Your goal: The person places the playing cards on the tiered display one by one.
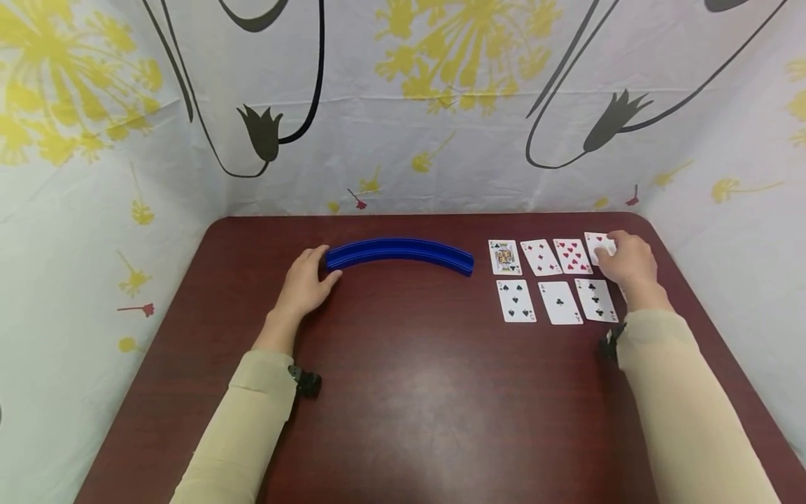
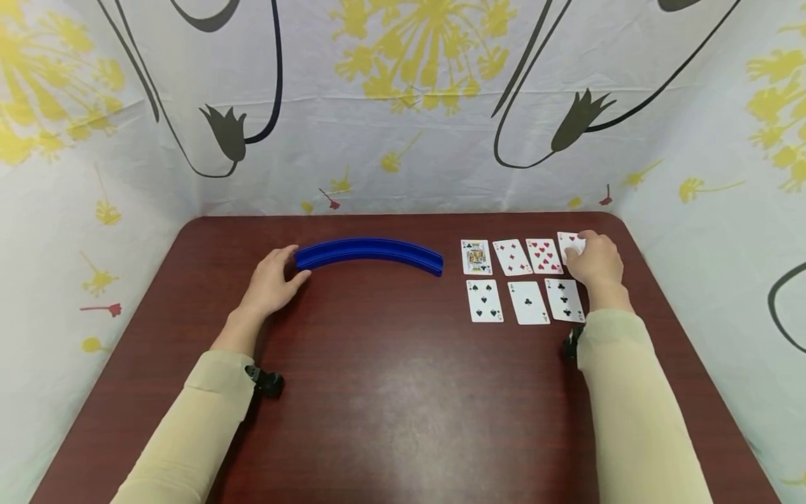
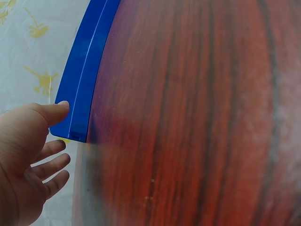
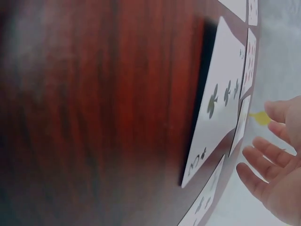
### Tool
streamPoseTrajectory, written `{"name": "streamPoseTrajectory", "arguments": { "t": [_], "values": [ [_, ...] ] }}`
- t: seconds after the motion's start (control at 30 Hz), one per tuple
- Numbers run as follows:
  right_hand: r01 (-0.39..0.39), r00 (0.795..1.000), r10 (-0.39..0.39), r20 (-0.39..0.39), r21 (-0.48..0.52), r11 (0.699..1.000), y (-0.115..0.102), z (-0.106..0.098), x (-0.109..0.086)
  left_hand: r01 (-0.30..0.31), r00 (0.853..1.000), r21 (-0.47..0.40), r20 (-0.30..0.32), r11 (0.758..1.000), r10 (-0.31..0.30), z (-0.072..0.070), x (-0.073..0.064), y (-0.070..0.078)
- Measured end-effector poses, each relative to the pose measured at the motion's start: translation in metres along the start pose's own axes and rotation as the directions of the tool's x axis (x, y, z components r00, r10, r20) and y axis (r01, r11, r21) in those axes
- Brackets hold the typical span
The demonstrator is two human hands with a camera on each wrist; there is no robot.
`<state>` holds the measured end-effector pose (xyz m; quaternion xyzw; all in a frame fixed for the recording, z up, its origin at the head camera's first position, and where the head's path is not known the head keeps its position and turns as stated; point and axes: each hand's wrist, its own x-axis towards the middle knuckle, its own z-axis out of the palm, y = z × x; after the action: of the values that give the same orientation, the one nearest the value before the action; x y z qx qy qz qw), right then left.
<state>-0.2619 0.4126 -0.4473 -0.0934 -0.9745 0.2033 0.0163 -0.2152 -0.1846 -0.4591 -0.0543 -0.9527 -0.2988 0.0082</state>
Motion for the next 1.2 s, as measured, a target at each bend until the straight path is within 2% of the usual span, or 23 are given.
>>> {"name": "streamPoseTrajectory", "arguments": {
  "t": [0.53,0.77,1.03,1.2],
  "values": [
    [-0.035,0.996,0.038,0.078,-0.039,0.999,0.02,-0.003,0.015,-0.005,1.0,-0.001,0.01,1.0,0.005,0.006,0.001,-0.005],
    [-0.035,0.994,0.038,0.105,-0.035,0.999,0.017,-0.006,0.018,-0.009,1.0,-0.003,0.004,1.0,0.009,0.005,0.002,-0.004],
    [-0.022,0.983,0.028,0.18,-0.039,0.999,0.017,-0.007,0.027,-0.019,1.0,-0.005,-0.011,1.0,0.019,0.004,0.002,-0.003],
    [-0.004,0.983,0.01,0.182,-0.032,0.999,0.02,-0.006,0.031,-0.021,1.0,0.002,-0.012,1.0,0.021,0.005,0.003,-0.003]
  ]
}}
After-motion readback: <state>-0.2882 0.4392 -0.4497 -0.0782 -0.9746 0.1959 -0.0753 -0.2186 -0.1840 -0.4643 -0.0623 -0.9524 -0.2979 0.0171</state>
